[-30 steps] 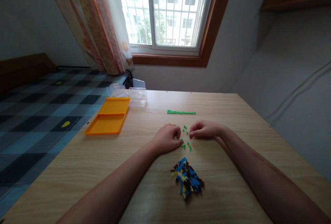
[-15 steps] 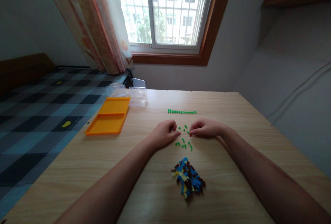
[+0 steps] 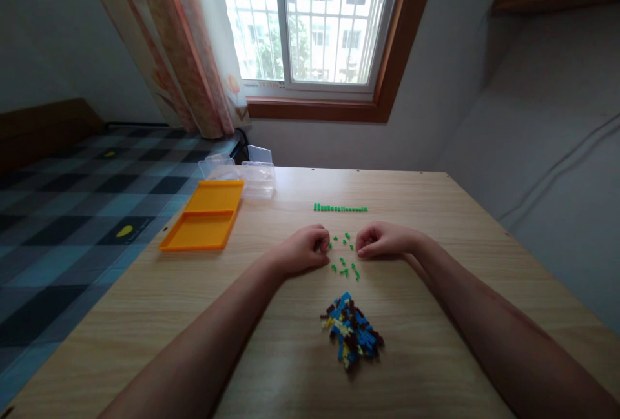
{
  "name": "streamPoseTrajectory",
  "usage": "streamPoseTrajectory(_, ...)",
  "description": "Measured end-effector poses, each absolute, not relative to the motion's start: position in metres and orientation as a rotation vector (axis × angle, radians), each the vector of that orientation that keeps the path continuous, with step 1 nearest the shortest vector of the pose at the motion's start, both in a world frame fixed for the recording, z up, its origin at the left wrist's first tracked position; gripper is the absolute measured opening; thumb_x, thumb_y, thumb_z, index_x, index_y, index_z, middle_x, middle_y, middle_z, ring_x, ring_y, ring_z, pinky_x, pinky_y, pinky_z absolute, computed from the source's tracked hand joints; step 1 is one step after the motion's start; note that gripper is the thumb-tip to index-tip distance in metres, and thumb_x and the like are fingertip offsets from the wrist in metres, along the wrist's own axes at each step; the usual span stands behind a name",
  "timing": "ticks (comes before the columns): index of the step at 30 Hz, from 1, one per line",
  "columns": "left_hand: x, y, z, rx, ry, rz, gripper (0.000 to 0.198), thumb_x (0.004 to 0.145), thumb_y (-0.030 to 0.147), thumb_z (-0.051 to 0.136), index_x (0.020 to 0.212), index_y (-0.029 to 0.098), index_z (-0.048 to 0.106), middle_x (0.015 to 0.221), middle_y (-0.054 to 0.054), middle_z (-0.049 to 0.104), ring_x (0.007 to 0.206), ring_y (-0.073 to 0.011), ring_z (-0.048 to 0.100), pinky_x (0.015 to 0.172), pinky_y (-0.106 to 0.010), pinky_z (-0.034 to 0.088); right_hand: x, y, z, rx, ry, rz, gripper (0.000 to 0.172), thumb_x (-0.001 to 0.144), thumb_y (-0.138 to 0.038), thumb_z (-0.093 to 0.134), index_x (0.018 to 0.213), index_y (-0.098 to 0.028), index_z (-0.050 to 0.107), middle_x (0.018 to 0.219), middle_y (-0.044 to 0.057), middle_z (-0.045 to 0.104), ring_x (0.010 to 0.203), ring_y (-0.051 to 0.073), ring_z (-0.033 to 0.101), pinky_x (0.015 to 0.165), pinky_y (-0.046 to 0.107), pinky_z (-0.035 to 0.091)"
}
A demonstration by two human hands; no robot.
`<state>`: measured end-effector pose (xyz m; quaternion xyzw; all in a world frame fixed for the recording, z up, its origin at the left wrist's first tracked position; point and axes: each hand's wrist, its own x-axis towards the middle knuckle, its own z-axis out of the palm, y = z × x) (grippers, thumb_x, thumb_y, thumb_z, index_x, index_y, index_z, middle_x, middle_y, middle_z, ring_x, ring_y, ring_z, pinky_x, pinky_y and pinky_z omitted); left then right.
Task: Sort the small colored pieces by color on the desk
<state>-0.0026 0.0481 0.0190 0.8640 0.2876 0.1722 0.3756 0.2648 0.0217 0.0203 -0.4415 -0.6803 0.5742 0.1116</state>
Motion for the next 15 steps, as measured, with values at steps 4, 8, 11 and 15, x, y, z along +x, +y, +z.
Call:
streamPoseTrajectory(4,0.004,0.045,0.014,2.199,0.949,0.613,0.023,0.066,0.011,0.064,0.063,0.019,0.043,0.069,0.004,0.048,0.066,-0.0129,0.043,0.061,-0.025,0.031,0.262,0.019,0.026,-1.270,-2.081,1.634,0.033,0.075,-0.042,0.075,0.089,-0.012,0.074,0.053,-0.006,0.048,0.048,0.006,0.037,0.045,0.020,0.023)
streamPoseTrajectory(8,0.011,0.041,0.011,2.257,1.097,0.721,0.021,0.070,0.012,0.064,0.065,0.020,0.044,0.066,0.004,0.049,0.065,-0.0137,0.043,0.061,-0.026,0.031,0.252,0.015,0.029,-1.232,-2.166,1.566,0.033,0.076,-0.042,0.075,0.092,-0.013,0.077,0.050,-0.007,0.046,0.046,0.006,0.036,0.044,0.021,0.022)
streamPoseTrajectory(11,0.012,0.041,0.010,2.231,1.131,0.779,0.021,0.073,0.014,0.065,0.066,0.020,0.045,0.066,0.003,0.050,0.064,-0.0138,0.044,0.061,-0.026,0.032,0.243,0.011,0.028,-1.237,-2.224,1.506,0.030,0.075,-0.039,0.075,0.093,-0.014,0.078,0.051,-0.006,0.046,0.046,0.007,0.036,0.044,0.021,0.024)
streamPoseTrajectory(15,0.010,0.042,0.010,2.175,1.139,0.806,0.023,0.073,0.016,0.066,0.065,0.020,0.046,0.064,0.004,0.050,0.063,-0.0131,0.045,0.061,-0.026,0.033,0.236,0.007,0.027,-1.269,-2.276,1.422,0.026,0.076,-0.034,0.073,0.094,-0.016,0.079,0.051,-0.006,0.046,0.047,0.007,0.036,0.044,0.022,0.024)
